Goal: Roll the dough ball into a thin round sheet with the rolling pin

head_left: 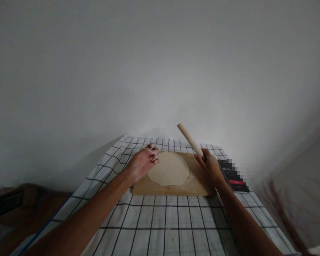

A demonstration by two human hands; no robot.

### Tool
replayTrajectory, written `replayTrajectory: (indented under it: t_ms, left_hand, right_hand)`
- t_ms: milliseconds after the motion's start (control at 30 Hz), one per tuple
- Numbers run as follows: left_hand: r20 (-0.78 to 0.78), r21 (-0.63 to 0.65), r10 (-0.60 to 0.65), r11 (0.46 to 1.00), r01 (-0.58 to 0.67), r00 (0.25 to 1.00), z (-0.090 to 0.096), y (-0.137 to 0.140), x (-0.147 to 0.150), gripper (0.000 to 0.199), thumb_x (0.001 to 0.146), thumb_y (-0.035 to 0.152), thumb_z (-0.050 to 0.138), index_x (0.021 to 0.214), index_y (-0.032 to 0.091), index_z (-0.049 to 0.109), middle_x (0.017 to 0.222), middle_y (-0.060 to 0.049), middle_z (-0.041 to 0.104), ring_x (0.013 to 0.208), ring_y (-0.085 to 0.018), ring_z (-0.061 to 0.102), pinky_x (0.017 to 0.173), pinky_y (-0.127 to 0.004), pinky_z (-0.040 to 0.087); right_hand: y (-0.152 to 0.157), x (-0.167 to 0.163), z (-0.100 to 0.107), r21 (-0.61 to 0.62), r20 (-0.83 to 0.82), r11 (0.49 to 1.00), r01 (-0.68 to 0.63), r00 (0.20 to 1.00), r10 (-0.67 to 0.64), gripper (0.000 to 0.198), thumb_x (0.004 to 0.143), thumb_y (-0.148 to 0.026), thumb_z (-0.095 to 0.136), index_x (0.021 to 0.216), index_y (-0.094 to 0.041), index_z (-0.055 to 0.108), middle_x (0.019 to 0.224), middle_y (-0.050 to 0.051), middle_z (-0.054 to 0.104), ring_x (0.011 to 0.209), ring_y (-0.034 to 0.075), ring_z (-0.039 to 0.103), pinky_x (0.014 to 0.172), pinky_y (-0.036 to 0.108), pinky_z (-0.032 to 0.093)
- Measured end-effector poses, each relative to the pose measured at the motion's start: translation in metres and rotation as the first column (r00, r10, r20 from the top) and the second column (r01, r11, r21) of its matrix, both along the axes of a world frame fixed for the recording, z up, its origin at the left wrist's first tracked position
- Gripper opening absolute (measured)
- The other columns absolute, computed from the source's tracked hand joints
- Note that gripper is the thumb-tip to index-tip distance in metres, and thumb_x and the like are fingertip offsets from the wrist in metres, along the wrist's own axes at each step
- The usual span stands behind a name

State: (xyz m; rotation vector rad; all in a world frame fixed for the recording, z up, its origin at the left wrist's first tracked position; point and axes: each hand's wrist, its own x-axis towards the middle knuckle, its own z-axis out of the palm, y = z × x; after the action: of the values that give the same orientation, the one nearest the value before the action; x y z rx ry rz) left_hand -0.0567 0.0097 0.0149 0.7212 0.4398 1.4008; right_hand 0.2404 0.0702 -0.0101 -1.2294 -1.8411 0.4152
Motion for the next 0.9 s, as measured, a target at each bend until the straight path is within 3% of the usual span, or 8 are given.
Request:
replayTrajectory:
  t_ms: [200,433,667,800,900]
  left_hand:
    - [-0.045,0.021,-0.003,1.000,0.004,0.999,-0.003,0.002,-0.003,0.028,0.067,0.006,0.065,0.089,0.021,0.058,0.074,0.002,0.052,0.065,-0.011,0.053,0.061,-0.024,0.045]
    - [-0.067,0.010,0.018,1.000,-0.018,0.998,-0.001,0.001,-0.001,0.028,0.067,0.008,0.070,0.089,0.021,0.059,0.076,0.003,0.055,0.063,-0.010,0.054,0.061,-0.023,0.045]
    - [-0.090,0.024,0.066,0.998,-0.064,0.994,-0.006,0.005,0.001,0.028,0.070,0.012,0.078,0.091,0.020,0.061,0.067,0.007,0.051,0.056,-0.006,0.050,0.057,-0.021,0.043]
    - [-0.174,0.044,0.165,0.986,-0.160,0.971,-0.014,0.010,-0.002,0.029,0.075,0.018,0.081,0.100,0.021,0.065,0.078,0.003,0.063,0.072,-0.009,0.062,0.063,-0.020,0.046]
    - [-0.333,0.097,0.251,0.968,-0.231,0.909,-0.016,0.010,-0.002,0.024,0.077,0.022,0.080,0.097,0.020,0.067,0.095,-0.003,0.071,0.090,-0.015,0.068,0.070,-0.023,0.049]
  right_hand:
    - [-0.003,-0.002,0.002,0.051,-0.045,0.999,-0.018,0.999,0.021,0.029,0.097,-0.050,0.048,0.106,-0.023,0.054,0.066,-0.006,0.043,0.058,0.015,0.043,0.055,0.026,0.030]
    - [-0.003,-0.001,0.001,0.081,-0.026,0.992,-0.096,0.995,0.098,0.020,0.096,-0.041,0.049,0.102,-0.022,0.056,0.078,-0.001,0.053,0.068,0.016,0.048,0.061,0.027,0.035]
    - [0.002,0.001,-0.004,-0.034,0.137,0.998,-0.045,0.989,0.049,0.041,0.090,-0.061,0.056,0.081,-0.021,0.061,0.061,-0.004,0.046,0.057,0.014,0.045,0.053,0.026,0.027]
    - [0.003,0.004,-0.002,-0.046,0.195,0.999,0.002,0.981,0.007,0.053,0.094,-0.068,0.045,0.073,-0.022,0.058,0.059,-0.003,0.049,0.056,0.014,0.047,0.053,0.026,0.026]
    - [0.003,0.006,0.002,-0.050,0.238,0.998,0.033,0.971,-0.020,0.060,0.097,-0.070,0.035,0.074,-0.022,0.062,0.063,0.000,0.057,0.059,0.016,0.052,0.055,0.027,0.027]
